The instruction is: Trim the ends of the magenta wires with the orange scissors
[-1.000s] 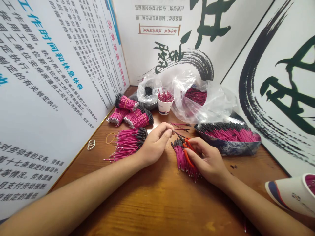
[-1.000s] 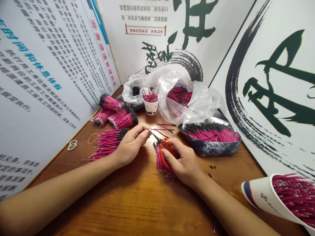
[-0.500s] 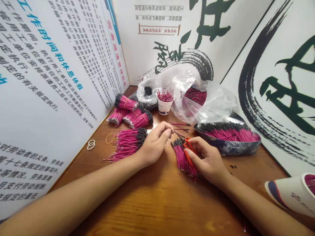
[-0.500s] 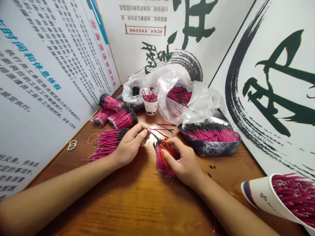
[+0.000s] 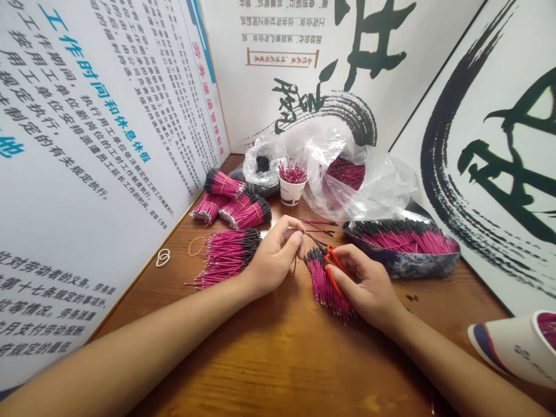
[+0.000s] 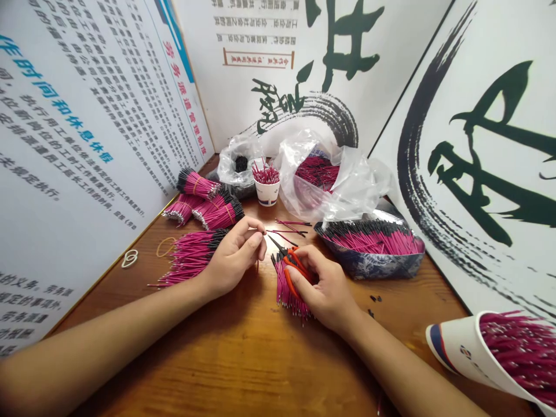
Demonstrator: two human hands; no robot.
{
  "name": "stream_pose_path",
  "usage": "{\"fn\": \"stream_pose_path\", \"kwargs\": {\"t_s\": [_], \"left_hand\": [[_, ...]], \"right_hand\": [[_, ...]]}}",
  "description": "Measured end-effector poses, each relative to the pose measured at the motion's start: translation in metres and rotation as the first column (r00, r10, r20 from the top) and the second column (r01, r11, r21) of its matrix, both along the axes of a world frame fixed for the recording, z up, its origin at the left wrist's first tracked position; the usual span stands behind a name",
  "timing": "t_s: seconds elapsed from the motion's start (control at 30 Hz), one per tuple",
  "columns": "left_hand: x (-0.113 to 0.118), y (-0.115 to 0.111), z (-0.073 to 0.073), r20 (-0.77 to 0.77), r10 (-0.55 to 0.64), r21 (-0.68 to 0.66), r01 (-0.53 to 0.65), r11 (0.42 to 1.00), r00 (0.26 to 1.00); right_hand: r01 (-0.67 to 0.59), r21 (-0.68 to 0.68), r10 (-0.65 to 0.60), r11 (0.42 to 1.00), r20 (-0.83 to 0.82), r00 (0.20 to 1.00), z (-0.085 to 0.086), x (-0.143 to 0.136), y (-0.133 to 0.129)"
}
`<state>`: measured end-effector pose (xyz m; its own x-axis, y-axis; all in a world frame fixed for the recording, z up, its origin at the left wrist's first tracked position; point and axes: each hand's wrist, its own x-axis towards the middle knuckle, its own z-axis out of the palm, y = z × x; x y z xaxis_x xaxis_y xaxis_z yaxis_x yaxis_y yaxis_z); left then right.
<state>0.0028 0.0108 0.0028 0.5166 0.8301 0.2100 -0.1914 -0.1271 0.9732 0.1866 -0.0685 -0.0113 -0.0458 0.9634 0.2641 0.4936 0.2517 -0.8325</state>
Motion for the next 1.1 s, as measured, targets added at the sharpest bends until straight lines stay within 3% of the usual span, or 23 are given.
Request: {"fn": "stream_pose_path", "kwargs": {"t_s": [0.33, 0.67, 1.1], "left_hand": [[-0.0014, -0.002, 0.0002, -0.058, -0.003, 0.085, 0.008, 0.996, 0.998], [-0.0013, -0.0039, 0.0024, -0.115, 0.098, 0.149, -0.08, 0.986, 0.989], [-0.001, -0.003, 0.0006, -0.148, 0.11, 0.207, -0.078, 0.975, 0.983]], "right_hand": [[-0.012, 0.005, 0.012, 1.0, 0.011, 1.0, -0.0012, 0.0011, -0.0001], [-0.027, 0.016, 0.026, 1.0, 0.025, 0.999, -0.0002, 0.0003, 0.0], [-0.034, 0.014, 0.034, 0.999, 0.043, 0.998, -0.0001, 0.0005, 0.0004]]}}
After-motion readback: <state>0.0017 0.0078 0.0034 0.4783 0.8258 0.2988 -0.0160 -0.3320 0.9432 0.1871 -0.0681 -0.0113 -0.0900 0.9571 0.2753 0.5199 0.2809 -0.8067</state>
